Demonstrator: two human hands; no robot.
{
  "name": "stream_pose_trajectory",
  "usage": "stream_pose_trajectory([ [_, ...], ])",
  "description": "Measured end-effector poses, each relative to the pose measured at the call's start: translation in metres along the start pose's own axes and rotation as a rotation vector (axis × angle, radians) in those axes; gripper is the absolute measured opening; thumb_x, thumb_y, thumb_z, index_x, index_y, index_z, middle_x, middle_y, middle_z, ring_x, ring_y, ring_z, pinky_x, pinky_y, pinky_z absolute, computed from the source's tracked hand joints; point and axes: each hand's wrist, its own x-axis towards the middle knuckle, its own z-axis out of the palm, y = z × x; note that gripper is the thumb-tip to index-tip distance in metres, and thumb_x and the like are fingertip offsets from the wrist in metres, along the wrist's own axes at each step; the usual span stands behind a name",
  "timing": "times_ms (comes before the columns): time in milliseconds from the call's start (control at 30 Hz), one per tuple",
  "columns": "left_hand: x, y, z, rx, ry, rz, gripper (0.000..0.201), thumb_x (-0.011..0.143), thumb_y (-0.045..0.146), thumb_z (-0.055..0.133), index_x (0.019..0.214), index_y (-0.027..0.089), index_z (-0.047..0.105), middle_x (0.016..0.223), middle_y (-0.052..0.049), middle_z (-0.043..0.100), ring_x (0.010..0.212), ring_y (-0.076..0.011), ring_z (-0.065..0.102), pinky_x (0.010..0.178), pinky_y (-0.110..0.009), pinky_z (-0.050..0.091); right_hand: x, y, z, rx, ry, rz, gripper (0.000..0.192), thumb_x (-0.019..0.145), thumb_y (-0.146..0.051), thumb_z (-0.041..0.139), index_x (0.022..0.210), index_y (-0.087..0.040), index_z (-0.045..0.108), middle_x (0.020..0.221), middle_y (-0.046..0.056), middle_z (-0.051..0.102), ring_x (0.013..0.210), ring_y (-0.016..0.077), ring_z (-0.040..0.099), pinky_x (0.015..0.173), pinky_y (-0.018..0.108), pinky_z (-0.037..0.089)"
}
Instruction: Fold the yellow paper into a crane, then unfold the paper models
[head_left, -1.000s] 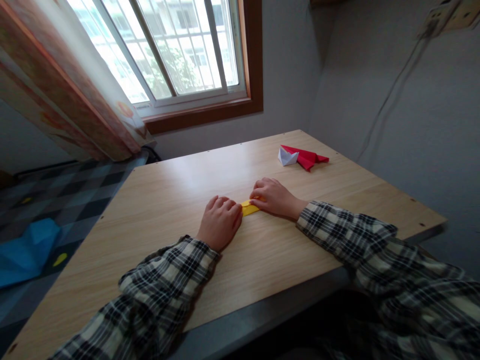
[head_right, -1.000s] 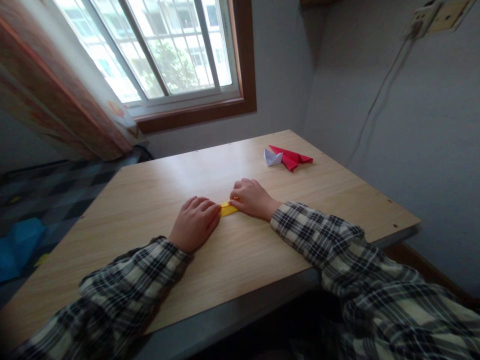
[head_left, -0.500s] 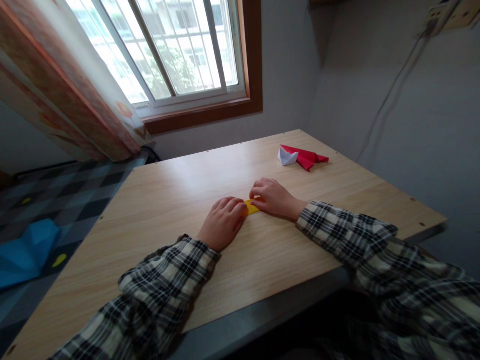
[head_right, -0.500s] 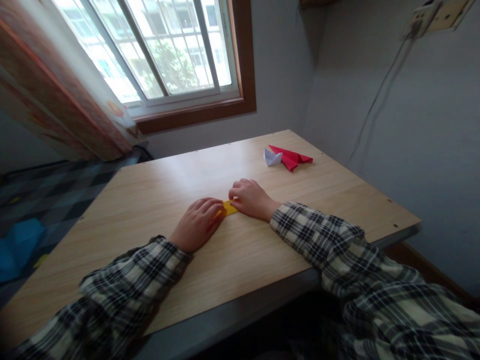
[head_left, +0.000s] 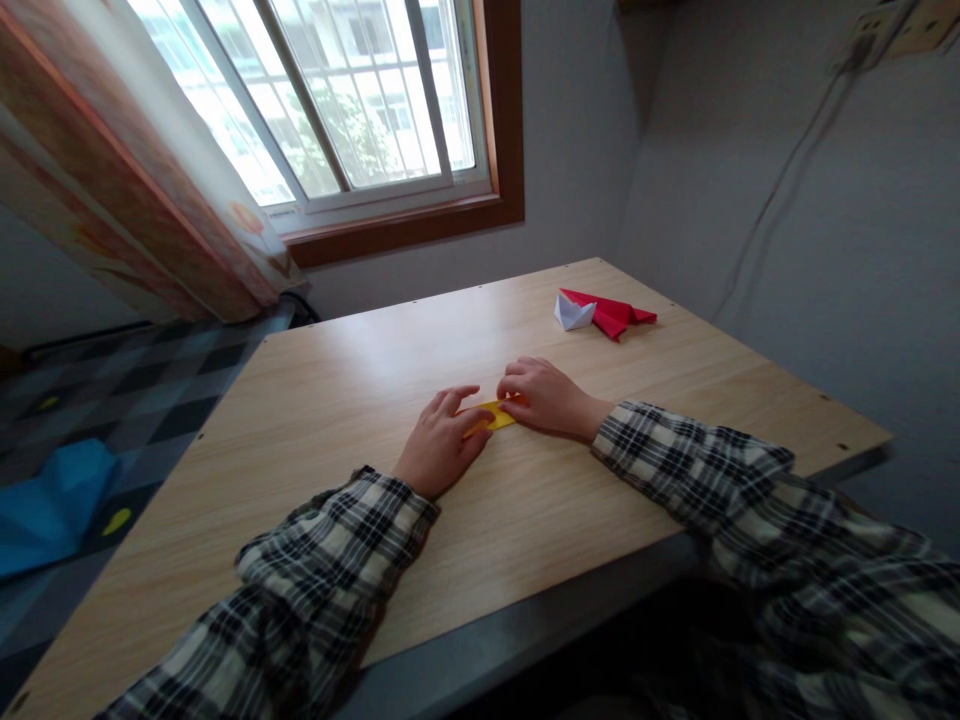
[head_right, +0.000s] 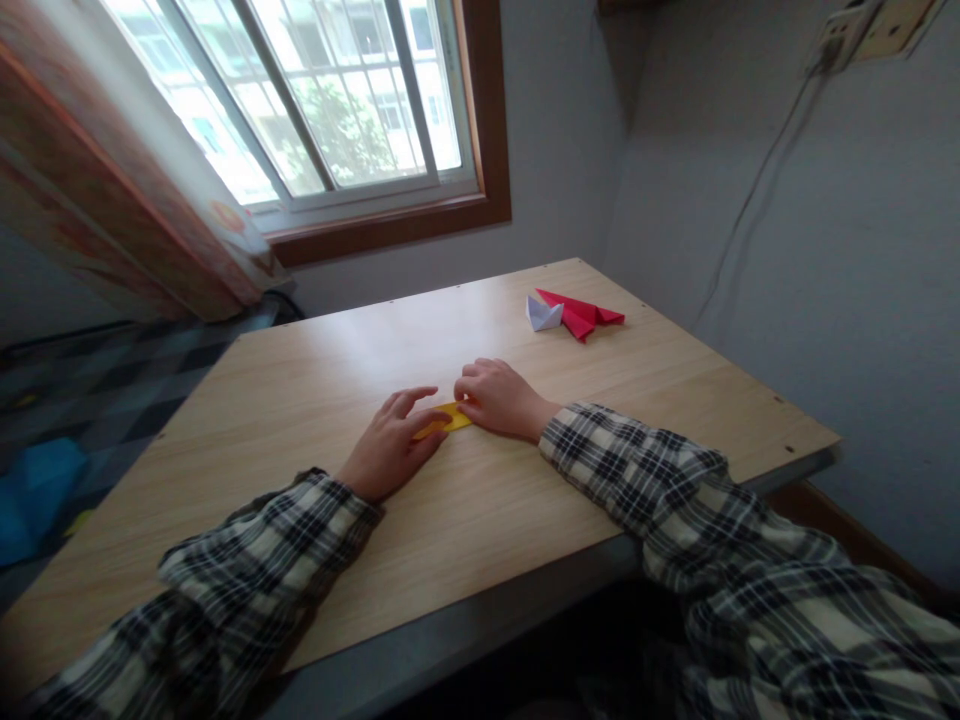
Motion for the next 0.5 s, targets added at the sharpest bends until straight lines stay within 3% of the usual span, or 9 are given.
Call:
stream_pose_trajectory([
  [333,0.0016,-0.0005,-0.0030,0.072,0.033,0.053,0.012,0.093,0.027,0.065,0.100,0.025,0.075,0.127,-0.009,0.063,0.116,-0.0285,0.057,0.098,-0.052,0.052,0.0005,0.0028,0.0049,0.079,-0.008,-0.069,0.009,0.089,-0.016,0.060,0.086,-0.016,0.069,0.085,0.006,0.069,0.080,0.0182,0.056,0.078,0.031,0.037],
  [500,0.0019,-0.0024,-0.0015,0.091,0.009,0.090,0.016,0.096,0.029,0.062,0.105,0.023,0.072,0.120,-0.009,0.067,0.107,-0.0269,0.060,0.092,-0.049,0.055,-0.0004,0.0037,0.0051,0.157,-0.025,-0.114,0.016,0.090,-0.013,0.058,0.096,-0.016,0.073,0.089,0.006,0.071,0.080,0.0163,0.059,0.077,0.029,0.040],
])
